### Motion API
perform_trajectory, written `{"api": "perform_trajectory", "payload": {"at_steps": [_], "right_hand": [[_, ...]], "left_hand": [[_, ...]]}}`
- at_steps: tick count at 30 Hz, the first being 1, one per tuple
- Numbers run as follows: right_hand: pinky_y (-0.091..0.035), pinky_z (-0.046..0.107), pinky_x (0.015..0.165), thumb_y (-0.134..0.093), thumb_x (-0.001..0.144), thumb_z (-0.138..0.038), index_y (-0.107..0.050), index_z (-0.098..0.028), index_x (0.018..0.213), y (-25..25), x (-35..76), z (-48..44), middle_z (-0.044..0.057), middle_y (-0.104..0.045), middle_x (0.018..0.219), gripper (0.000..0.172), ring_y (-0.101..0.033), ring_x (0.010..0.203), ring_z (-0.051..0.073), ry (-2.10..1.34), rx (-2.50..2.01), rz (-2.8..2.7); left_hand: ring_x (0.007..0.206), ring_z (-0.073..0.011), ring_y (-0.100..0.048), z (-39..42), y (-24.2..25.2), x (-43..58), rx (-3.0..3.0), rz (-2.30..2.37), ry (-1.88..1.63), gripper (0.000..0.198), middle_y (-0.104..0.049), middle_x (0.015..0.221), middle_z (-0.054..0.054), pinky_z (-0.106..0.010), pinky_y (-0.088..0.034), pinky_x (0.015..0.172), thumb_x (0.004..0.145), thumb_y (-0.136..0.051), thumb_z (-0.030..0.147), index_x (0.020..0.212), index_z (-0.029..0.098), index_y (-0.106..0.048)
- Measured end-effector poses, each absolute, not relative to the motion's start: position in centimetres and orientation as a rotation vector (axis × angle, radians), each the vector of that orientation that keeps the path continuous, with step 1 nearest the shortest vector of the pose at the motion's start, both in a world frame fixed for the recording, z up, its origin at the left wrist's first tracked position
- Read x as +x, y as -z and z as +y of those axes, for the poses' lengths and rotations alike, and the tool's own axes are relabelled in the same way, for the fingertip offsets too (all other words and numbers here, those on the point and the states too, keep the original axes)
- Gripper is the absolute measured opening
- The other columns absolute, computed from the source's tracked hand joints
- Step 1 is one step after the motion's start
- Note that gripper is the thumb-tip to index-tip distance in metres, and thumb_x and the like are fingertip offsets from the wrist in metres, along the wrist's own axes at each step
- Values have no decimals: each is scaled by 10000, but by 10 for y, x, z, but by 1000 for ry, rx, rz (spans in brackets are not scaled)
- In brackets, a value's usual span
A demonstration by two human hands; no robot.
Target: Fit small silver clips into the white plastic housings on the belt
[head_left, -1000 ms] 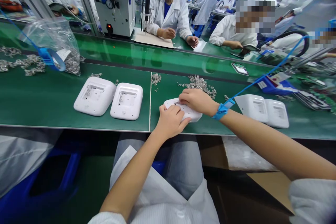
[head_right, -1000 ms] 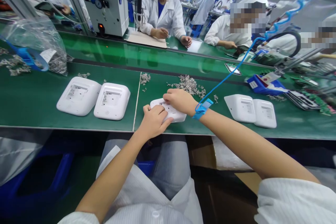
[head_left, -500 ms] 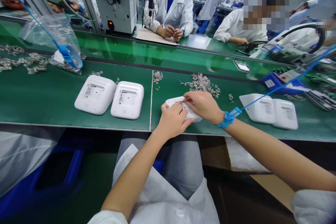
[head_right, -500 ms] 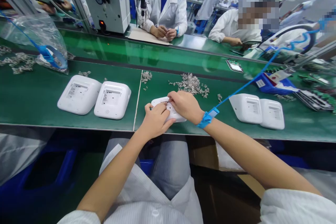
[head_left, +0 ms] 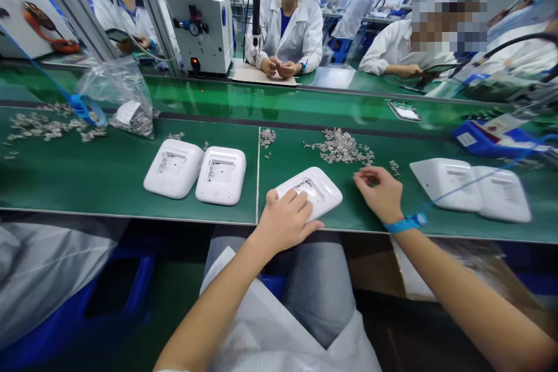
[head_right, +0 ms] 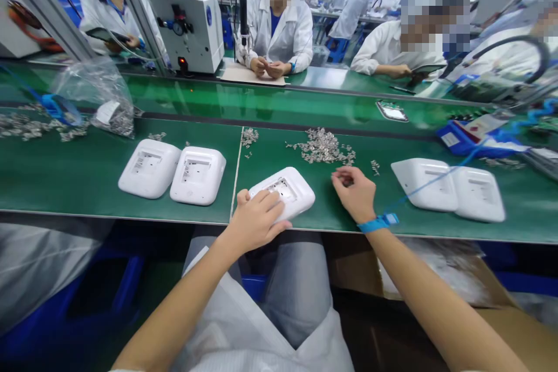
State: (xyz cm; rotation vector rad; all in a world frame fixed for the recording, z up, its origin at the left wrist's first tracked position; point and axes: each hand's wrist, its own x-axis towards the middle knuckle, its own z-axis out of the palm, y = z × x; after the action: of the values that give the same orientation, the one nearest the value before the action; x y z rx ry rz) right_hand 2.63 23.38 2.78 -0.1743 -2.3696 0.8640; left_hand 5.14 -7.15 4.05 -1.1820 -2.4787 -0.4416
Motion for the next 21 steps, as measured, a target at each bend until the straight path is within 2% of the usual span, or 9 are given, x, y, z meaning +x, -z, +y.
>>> {"api": "perform_trajectory", "payload": {"at_steps": [3,5,8,11,13,15,17,21], "right_hand": [[-572,403,717,-675,751,-457,-608,-231,909,-1,26,247,59,-691,812,284,-666,726,249,-1038,-430,-2248],[-567,404,712,-656,770,-464,-605,-235,916,2,23,249,51,-672,800,276,-649,711,246,-1027,-464,-2223],[-537,446,807,-582,822,-405,-627,-207,938,-7,22,259,98,-676,822,234,-650,796,287,-669,-415,-2282],[-442,540,954,-564,836,-363,-641,-138,1067,-21,32,287,227,-665,1117,332,-576,1106,399,-143,-485,-2291],[-396,589,944,-532,885,-380,-604,-78,1203,-27,46,314,298,-579,1269,444,-488,1207,459,54,-654,-2291],[-371,594,885,-433,964,-406,-559,-22,1285,-31,63,341,354,-540,1266,516,-462,1209,494,128,-817,-2319],[-341,568,821,-323,1013,-423,-562,9,1283,-32,78,363,381,-562,1169,563,-488,1155,508,124,-893,-2413],[-285,496,761,-277,1032,-420,-634,-32,1199,-31,95,374,338,-634,1051,553,-559,1025,454,136,-847,-2558]], "left_hand": [[1071,-284,-561,-88,-47,59,-1198,-2467,219,549,-569,1443,-139,-454,-290,807,1019,-369,620,1164,188,-674],[1041,-302,-556,-93,-51,62,-1103,-2516,84,608,-553,1458,-155,-466,-302,801,1008,-347,647,1201,175,-677],[977,-301,-553,-91,-57,64,-875,-2635,-47,625,-604,1355,-168,-461,-317,778,1009,-333,645,1179,160,-688],[954,-306,-547,-86,-60,64,-640,-2718,-104,620,-631,1250,-177,-464,-330,768,1018,-333,623,1175,136,-684],[943,-316,-543,-84,-61,63,-512,-2740,-122,628,-638,1187,-186,-472,-337,769,1021,-334,612,1199,111,-669],[924,-317,-542,-86,-61,60,-423,-2751,-111,628,-641,1140,-183,-475,-340,764,1022,-328,609,1188,106,-666],[914,-315,-542,-90,-60,58,-353,-2757,-77,606,-642,1111,-173,-478,-338,766,1022,-329,606,1143,122,-673],[992,-356,-554,-96,-55,52,-166,-2685,5,540,-634,1179,-200,-510,-327,812,1021,-364,564,1071,125,-676]]}}
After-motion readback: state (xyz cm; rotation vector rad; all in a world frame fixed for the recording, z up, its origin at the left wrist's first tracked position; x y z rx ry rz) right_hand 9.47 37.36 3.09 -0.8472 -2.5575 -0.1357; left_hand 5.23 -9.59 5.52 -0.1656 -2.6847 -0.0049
